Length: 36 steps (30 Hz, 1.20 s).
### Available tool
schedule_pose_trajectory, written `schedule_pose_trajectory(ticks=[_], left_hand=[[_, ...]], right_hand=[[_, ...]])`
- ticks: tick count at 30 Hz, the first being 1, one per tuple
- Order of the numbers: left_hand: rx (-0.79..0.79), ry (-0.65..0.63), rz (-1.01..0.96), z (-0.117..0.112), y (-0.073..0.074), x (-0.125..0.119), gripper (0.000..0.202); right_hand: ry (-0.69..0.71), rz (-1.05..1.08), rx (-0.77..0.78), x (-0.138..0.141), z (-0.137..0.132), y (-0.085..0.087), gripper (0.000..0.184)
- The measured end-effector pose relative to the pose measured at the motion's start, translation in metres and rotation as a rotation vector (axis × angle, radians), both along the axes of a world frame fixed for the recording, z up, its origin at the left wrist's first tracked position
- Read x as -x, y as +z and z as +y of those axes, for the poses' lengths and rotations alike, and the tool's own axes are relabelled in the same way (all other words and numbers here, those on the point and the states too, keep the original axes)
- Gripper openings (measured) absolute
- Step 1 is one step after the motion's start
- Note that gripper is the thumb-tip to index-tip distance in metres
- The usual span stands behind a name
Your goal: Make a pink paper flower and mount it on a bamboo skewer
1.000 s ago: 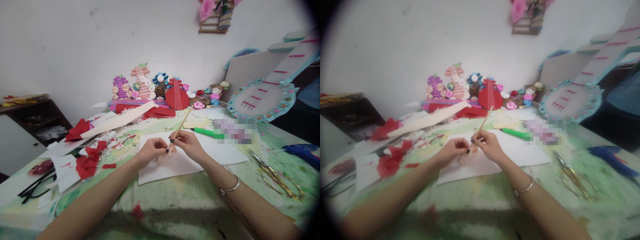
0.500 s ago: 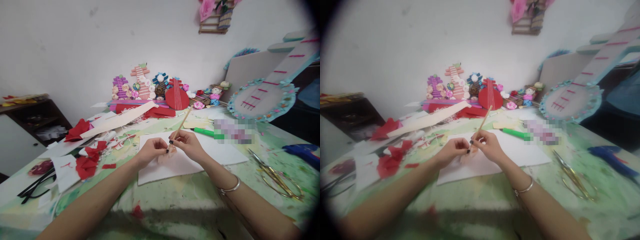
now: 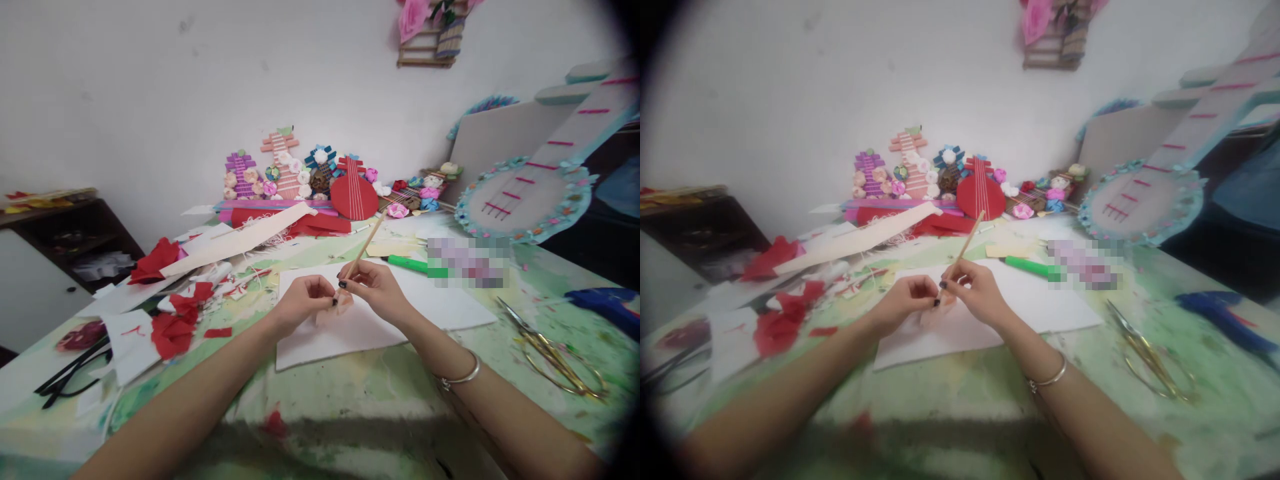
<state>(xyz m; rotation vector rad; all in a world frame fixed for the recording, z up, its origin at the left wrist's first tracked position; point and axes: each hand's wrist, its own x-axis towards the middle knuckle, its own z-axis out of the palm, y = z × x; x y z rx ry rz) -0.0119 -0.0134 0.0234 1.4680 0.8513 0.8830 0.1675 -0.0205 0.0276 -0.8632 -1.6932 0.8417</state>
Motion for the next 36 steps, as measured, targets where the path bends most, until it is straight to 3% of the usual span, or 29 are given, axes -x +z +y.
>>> schedule_pose_trajectory(ticks=[36], left_hand=[[0.026,0.001,-0.012,-0.0012,0.0029,-0.0010,0.014]], right_hand=[[-0.011,0.037,0.052,-0.0019,0.0008,-0.0012,0.015]])
